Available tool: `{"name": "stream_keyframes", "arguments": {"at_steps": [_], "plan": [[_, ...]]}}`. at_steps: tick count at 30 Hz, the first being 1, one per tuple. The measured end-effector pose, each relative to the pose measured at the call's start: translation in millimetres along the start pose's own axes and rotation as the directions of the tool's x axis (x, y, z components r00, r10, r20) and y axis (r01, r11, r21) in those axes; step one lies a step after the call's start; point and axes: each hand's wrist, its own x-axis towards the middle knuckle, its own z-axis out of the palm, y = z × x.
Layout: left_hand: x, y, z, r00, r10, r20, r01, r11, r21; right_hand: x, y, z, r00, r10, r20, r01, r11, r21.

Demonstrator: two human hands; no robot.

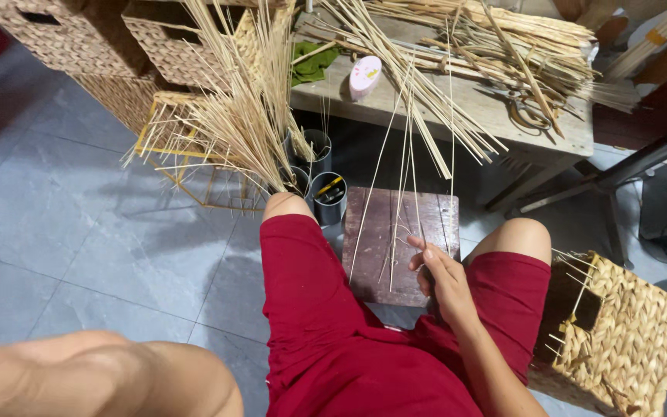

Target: The person sits with a small wooden board on their lap and uses a knife to split and trim thin bamboo strips into narrow slats. They hold each strip against the board, cut along it, and set finished slats with a growing pile of strips beside them.

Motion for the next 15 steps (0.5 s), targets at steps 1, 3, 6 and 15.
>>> {"name": "stream_keyframes", "arguments": {"at_steps": [1, 3, 6, 15], "plan": [[4.7, 6.3, 5.5, 0.998, 0.007, 0.068, -0.007, 1.000, -0.002, -2.8, -7.5, 3.2, 1.000, -0.008, 0.019, 0.008, 1.000, 0.008], [5.1, 17.9, 15.4, 0.953, -0.028, 0.303, 0.028, 1.000, 0.003, -11.2, -24.0, 10.4, 0.999, -0.018, 0.050, 0.017, 1.000, 0.026], [-23.8, 30.0, 29.5, 0.656, -0.177, 0.734, 0.278, 0.961, -0.017, -26.3, -50.8, 21.1, 0.989, -0.016, 0.144, -0.010, 0.983, 0.181], [-143.4, 42.9, 34.6, 0.014, -0.172, 0.985, 0.859, 0.506, 0.076, -71.5, -102.8, 30.8, 0.896, -0.316, 0.311, 0.145, 0.871, 0.469]]}}
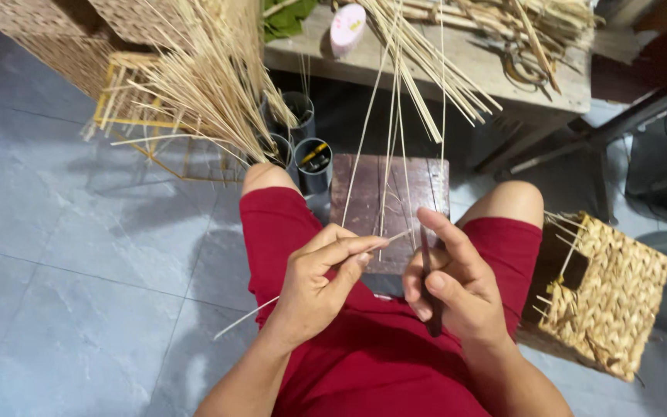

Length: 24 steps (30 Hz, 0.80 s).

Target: The person sits with a small wooden board on their lap and uses a knife to split and trim thin bamboo strips into narrow slats. They hold each strip against the board, cut along it, and set finished slats with a growing pile of strips beside them.

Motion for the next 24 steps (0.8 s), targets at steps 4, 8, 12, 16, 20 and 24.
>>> {"name": "stream_keyframes", "arguments": {"at_steps": [4, 8, 12, 16, 20, 24], "plan": [[0.2, -10.9, 8.8, 0.997, -0.070, 0.024, 0.069, 0.997, 0.033, -0.9, 7.1, -1.8, 0.998, 0.041, -0.055, -0.042, 0.999, -0.028], [2.8, -8.9, 15.7, 0.988, 0.141, -0.067, -0.126, 0.972, 0.197, 0.2, 14.9, -4.2, 0.996, 0.086, -0.037, -0.085, 0.996, 0.022], [9.4, -7.7, 20.1, 0.963, 0.241, -0.119, -0.193, 0.928, 0.317, -2.9, 17.6, 4.4, 0.980, 0.173, -0.094, -0.159, 0.977, 0.144], [13.6, -9.5, 20.2, 0.993, 0.033, -0.110, -0.025, 0.997, 0.076, -3.1, 15.4, 9.2, 0.988, 0.119, -0.098, -0.090, 0.962, 0.259], [14.1, -13.6, 21.9, 0.992, 0.068, -0.104, -0.063, 0.997, 0.055, -3.7, 15.7, 10.6, 0.985, 0.140, -0.104, -0.106, 0.955, 0.277], [13.0, -17.0, 23.3, 0.994, 0.066, -0.091, -0.065, 0.998, 0.019, -4.4, 17.1, 11.1, 0.977, 0.184, -0.111, -0.150, 0.954, 0.260]]}}
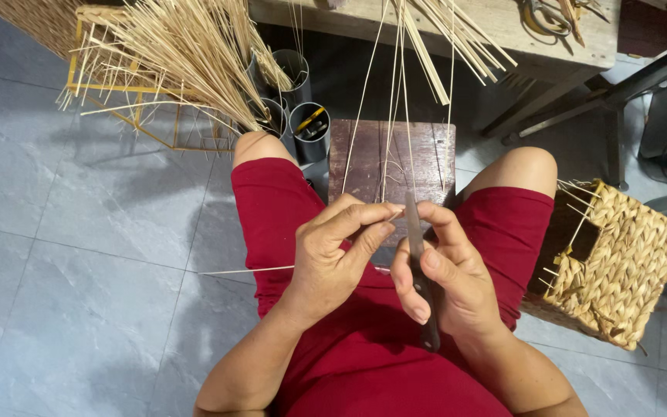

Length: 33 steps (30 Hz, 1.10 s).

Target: The person sits with a small wooden board on their lap and uses a knife to split and trim thin bamboo strips into narrow slats. They hold each strip against the board, cut along it, and set finished slats with a growing pile of strips beside them.

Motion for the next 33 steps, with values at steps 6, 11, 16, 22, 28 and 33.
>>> {"name": "stream_keyframes", "arguments": {"at_steps": [6, 11, 16, 22, 28, 33], "plan": [[-0.3, -1.6, 0.1, 1.000, -0.002, 0.009, 0.002, 1.000, -0.009, 0.6, 0.8, 1.0, 1.000, 0.005, -0.020, -0.006, 1.000, -0.016], [-0.1, -1.0, 1.2, 1.000, 0.010, -0.003, -0.010, 1.000, 0.016, 1.6, 1.2, 0.2, 1.000, 0.002, -0.014, -0.002, 1.000, -0.016], [0.7, 0.1, 1.7, 0.999, 0.049, -0.022, -0.047, 0.997, 0.058, 2.0, 2.1, -0.1, 1.000, 0.006, -0.027, -0.006, 1.000, -0.010], [1.0, 0.7, 2.6, 0.997, 0.072, -0.031, -0.070, 0.996, 0.061, 1.9, 2.1, -0.5, 1.000, 0.004, -0.012, -0.004, 1.000, 0.006], [0.5, 1.5, 3.5, 0.996, 0.077, -0.045, -0.073, 0.992, 0.099, 2.2, 2.3, -1.8, 1.000, 0.008, -0.014, -0.008, 1.000, 0.022], [0.7, 2.5, 5.6, 0.992, 0.108, -0.063, -0.099, 0.987, 0.126, 2.5, 2.2, -2.5, 1.000, 0.012, -0.008, -0.011, 0.999, 0.051]]}}
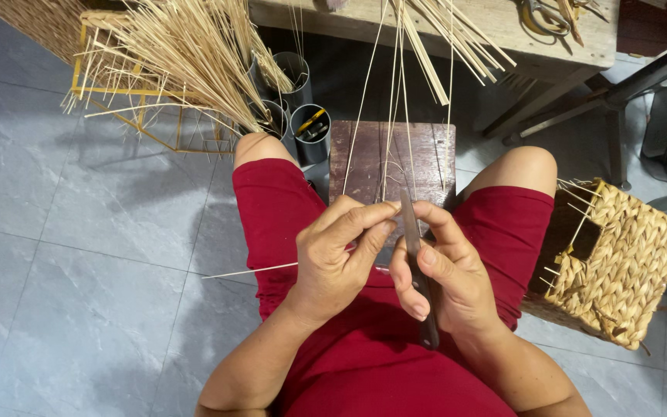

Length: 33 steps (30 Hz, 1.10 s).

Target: The person sits with a small wooden board on their lap and uses a knife to split and trim thin bamboo strips into narrow slats. They hold each strip against the board, cut along it, and set finished slats with a growing pile of strips beside them.

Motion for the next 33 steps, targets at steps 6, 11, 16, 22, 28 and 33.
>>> {"name": "stream_keyframes", "arguments": {"at_steps": [6, 11, 16, 22, 28, 33], "plan": [[0.1, 0.9, 1.1, 0.991, 0.130, -0.038, -0.125, 0.986, 0.112, 0.6, -0.6, 0.8, 1.000, 0.009, 0.024, -0.010, 1.000, 0.020], [-1.1, 0.8, 2.4, 0.976, 0.206, -0.064, -0.192, 0.964, 0.187, -1.2, -1.7, 2.9, 0.998, 0.047, 0.032, -0.049, 0.997, 0.055], [-2.2, 0.2, 0.2, 0.976, 0.213, -0.047, -0.199, 0.958, 0.207, -1.8, -3.3, 4.4, 0.996, 0.065, 0.055, -0.070, 0.994, 0.087], [-0.1, -1.1, -4.9, 0.991, 0.131, 0.002, -0.130, 0.985, 0.111, 0.2, -4.3, 4.8, 0.996, 0.074, 0.057, -0.079, 0.993, 0.087], [2.1, -2.2, -6.7, 0.989, 0.147, 0.019, -0.148, 0.982, 0.116, 1.2, -4.6, 4.5, 0.996, 0.065, 0.056, -0.069, 0.996, 0.065], [4.2, -1.8, -9.8, 0.992, 0.119, 0.043, -0.123, 0.986, 0.113, 2.7, -5.3, 3.7, 0.996, 0.071, 0.051, -0.074, 0.996, 0.050]]}}
